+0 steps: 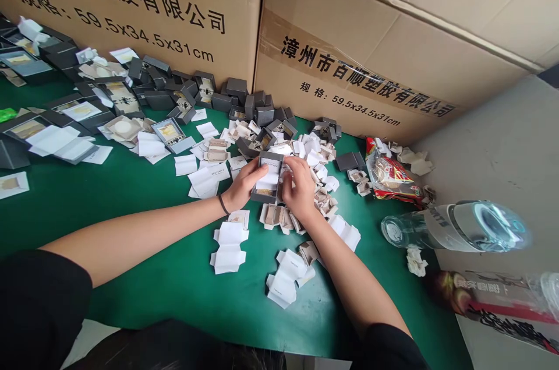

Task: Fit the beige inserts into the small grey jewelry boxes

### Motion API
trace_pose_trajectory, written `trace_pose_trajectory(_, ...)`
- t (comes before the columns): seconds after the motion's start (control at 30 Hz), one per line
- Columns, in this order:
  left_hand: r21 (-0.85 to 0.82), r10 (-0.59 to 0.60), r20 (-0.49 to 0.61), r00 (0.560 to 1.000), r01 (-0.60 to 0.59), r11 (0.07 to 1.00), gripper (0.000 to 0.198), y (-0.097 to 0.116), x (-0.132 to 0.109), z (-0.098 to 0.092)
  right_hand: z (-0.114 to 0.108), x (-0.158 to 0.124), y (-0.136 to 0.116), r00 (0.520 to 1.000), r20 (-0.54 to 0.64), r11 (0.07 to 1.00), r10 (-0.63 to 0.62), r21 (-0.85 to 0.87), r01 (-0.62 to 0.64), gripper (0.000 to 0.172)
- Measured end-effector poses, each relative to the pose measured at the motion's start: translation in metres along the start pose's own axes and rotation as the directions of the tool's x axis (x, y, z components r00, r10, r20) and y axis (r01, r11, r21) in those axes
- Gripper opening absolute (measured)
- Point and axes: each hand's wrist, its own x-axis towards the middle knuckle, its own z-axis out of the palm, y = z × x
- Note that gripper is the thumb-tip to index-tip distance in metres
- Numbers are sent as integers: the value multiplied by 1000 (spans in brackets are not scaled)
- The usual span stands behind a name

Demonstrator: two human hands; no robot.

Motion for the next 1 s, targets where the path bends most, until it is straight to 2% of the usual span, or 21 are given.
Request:
trace_pose_trajectory(0.2,-85,-51,-53,997,46,995,34,3,-2,2,1,-4,2,986,83,976,144,152,-156,33)
trace_pose_trajectory(0.33,1,17,-28,999,-17,1000,33,-1,-4,0,1,-1,2,959,47,944,280,170,-284,34)
trace_pose_trajectory(0.47,110,52,-26,998,-49,993,32,-6,-4,-3,3,1,4,934,133,911,332,212,-354,33)
trace_pose_trajectory(0.67,119,71,-25,997,-68,991,36,-4,-3,-2,3,-1,10,938,175,927,299,181,-329,38)
trace_pose_trajectory(0.83,103,88,-30,996,-84,991,36,-4,-2,-1,2,0,9,955,194,957,226,138,-255,40)
trace_pose_trajectory(1.0,176,104,-12,994,-100,979,34,-4,-5,-2,1,2,3,984,123,990,129,45,-135,45)
